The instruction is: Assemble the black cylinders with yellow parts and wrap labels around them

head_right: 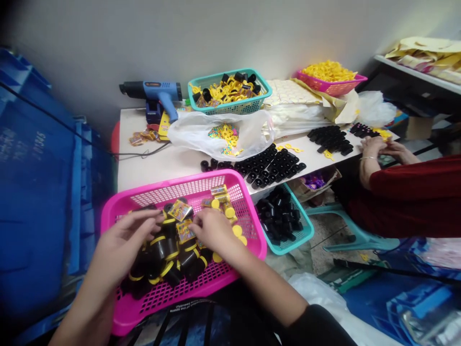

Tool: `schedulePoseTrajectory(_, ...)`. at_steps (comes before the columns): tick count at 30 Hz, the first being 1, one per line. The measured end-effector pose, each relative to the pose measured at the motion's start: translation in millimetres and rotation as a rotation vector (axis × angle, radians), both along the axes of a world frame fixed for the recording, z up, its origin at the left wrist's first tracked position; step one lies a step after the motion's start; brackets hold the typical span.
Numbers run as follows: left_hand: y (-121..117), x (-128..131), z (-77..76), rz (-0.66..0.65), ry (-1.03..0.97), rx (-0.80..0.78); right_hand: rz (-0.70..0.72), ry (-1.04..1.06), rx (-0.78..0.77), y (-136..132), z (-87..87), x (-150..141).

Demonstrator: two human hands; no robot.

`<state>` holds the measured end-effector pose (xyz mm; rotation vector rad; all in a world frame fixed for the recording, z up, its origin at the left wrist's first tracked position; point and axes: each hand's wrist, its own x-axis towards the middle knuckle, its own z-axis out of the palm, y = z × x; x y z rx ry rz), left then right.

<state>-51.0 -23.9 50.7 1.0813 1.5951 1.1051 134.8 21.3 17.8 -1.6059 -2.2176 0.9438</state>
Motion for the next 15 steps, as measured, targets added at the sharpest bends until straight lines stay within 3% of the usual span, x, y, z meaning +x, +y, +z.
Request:
schedulePoseTrajectory(4,-1.7,7.9,-4.1,-0.049,0.020,0.048,0.035,0.330,-0.121,2.1,17.4,10.5)
schedulePoseTrajectory(7,-1.9,15.0,-4.3,-0.155,-0.047,0.026,0.121,0.416,-0.040,0.2,33.5,13.0)
schedulePoseTrajectory(11,-2.4,13.1,-3.8,-0.180,-0.051,-0.058,0.183,0.291,0.051,-3.0,39.4,10.0)
schedulePoseTrajectory(13,-2.3,6.9,-5.7,-0.141,-0.007,-0.069,0.219,0.180,0.047,-5.6,34.7,11.2)
schedulePoseTrajectory(15,-1.7,-0.4,-8.2,-0.085,0.060,-0.027,0.346,0.063,0.054,-10.7,25.9,13.9)
